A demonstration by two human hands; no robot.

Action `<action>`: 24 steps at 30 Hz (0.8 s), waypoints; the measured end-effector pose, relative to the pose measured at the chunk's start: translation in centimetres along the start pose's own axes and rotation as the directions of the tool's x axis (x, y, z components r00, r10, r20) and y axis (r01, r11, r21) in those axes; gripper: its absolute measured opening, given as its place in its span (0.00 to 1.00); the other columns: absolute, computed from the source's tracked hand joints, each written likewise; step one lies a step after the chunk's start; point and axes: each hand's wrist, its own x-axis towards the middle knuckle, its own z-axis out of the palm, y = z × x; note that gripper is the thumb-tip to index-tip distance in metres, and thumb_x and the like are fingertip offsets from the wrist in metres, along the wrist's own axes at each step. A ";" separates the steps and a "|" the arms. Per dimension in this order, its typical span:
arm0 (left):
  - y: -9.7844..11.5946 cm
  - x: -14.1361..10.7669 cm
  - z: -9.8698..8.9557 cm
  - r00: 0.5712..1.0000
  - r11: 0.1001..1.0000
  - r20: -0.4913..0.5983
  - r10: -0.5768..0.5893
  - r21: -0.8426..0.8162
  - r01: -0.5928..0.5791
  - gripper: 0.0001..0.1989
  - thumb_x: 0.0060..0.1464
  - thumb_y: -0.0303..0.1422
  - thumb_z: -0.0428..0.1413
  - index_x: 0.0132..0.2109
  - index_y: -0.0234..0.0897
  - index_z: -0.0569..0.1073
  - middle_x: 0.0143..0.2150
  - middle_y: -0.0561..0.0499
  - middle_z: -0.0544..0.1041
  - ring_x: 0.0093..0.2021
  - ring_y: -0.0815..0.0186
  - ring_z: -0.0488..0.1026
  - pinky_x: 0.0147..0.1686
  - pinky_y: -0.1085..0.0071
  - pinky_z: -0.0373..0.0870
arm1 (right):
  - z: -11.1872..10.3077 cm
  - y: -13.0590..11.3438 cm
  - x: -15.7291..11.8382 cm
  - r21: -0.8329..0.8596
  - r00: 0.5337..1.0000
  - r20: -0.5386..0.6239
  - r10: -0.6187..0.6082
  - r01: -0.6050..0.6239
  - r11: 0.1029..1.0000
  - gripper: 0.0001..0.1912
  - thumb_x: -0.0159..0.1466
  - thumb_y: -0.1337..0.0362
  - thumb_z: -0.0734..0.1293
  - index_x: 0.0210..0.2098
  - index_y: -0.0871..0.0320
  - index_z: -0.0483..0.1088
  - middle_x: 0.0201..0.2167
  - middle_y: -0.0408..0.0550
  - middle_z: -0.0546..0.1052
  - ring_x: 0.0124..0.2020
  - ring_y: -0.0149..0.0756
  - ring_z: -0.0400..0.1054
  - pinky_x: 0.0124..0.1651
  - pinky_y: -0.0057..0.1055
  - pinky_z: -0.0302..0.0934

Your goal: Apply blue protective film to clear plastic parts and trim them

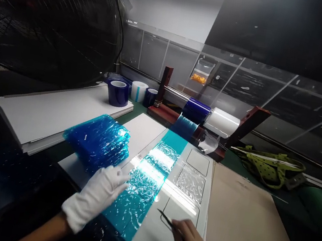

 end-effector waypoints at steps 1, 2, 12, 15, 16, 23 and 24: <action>-0.7 -1.5 0.9 1.000 0.999 -0.017 -0.021 0.039 0.021 0.15 0.62 0.37 0.46 0.41 0.45 0.78 0.33 0.48 0.74 0.32 0.63 0.68 0.31 0.67 0.63 | 0.6 -1.8 1.1 -0.057 0.999 0.027 -0.044 0.045 0.997 0.17 0.70 0.61 0.54 0.39 0.49 0.74 0.35 0.45 0.78 0.30 0.34 0.73 0.28 0.26 0.56; -1.2 -2.6 1.7 0.999 0.997 -0.035 -0.036 0.070 0.038 0.15 0.61 0.36 0.46 0.40 0.44 0.78 0.32 0.47 0.74 0.31 0.62 0.68 0.32 0.65 0.63 | 1.1 -3.6 2.2 -0.110 0.996 0.054 -0.073 0.079 0.991 0.16 0.70 0.63 0.54 0.38 0.50 0.73 0.34 0.44 0.77 0.29 0.33 0.72 0.28 0.26 0.54; -2.4 -5.2 5.5 0.970 0.987 -0.215 -0.112 0.086 0.133 0.12 0.59 0.35 0.49 0.40 0.44 0.77 0.32 0.46 0.75 0.33 0.58 0.69 0.32 0.62 0.63 | 5.2 -12.3 9.4 -0.302 0.959 0.200 -0.202 0.257 0.918 0.13 0.68 0.72 0.58 0.33 0.54 0.71 0.32 0.41 0.75 0.32 0.31 0.69 0.24 0.30 0.38; -2.6 -5.9 5.4 0.944 0.981 -0.274 -0.182 0.019 0.195 0.12 0.59 0.38 0.49 0.34 0.41 0.75 0.32 0.47 0.74 0.32 0.62 0.69 0.33 0.64 0.65 | 5.2 -12.3 9.5 -0.314 0.952 0.221 -0.213 0.276 0.909 0.12 0.67 0.72 0.59 0.33 0.54 0.71 0.32 0.41 0.75 0.32 0.30 0.68 0.25 0.29 0.39; -2.8 -6.3 5.4 0.936 0.978 -0.290 -0.202 -0.007 0.209 0.12 0.59 0.39 0.49 0.34 0.40 0.75 0.32 0.48 0.73 0.32 0.62 0.70 0.34 0.65 0.66 | 5.0 -12.0 9.3 -0.317 0.951 0.226 -0.211 0.277 0.907 0.12 0.67 0.72 0.59 0.33 0.54 0.71 0.32 0.41 0.75 0.32 0.30 0.69 0.25 0.29 0.39; -4.8 -10.8 4.6 0.778 0.609 0.110 -0.619 -0.558 0.563 0.25 0.48 0.59 0.52 0.31 0.40 0.70 0.26 0.54 0.69 0.27 0.65 0.68 0.29 0.70 0.67 | 0.6 -5.4 5.1 -0.360 0.963 0.235 -0.130 0.211 0.909 0.15 0.67 0.73 0.57 0.32 0.52 0.72 0.31 0.41 0.76 0.33 0.32 0.71 0.26 0.28 0.44; -4.8 -11.0 4.6 0.733 0.473 0.262 -0.628 -0.619 0.627 0.26 0.46 0.60 0.52 0.28 0.40 0.68 0.22 0.56 0.65 0.24 0.67 0.64 0.26 0.71 0.65 | -0.1 -4.3 4.3 -0.368 0.965 0.235 -0.115 0.198 0.908 0.15 0.66 0.73 0.57 0.32 0.52 0.72 0.31 0.41 0.76 0.33 0.33 0.72 0.26 0.28 0.45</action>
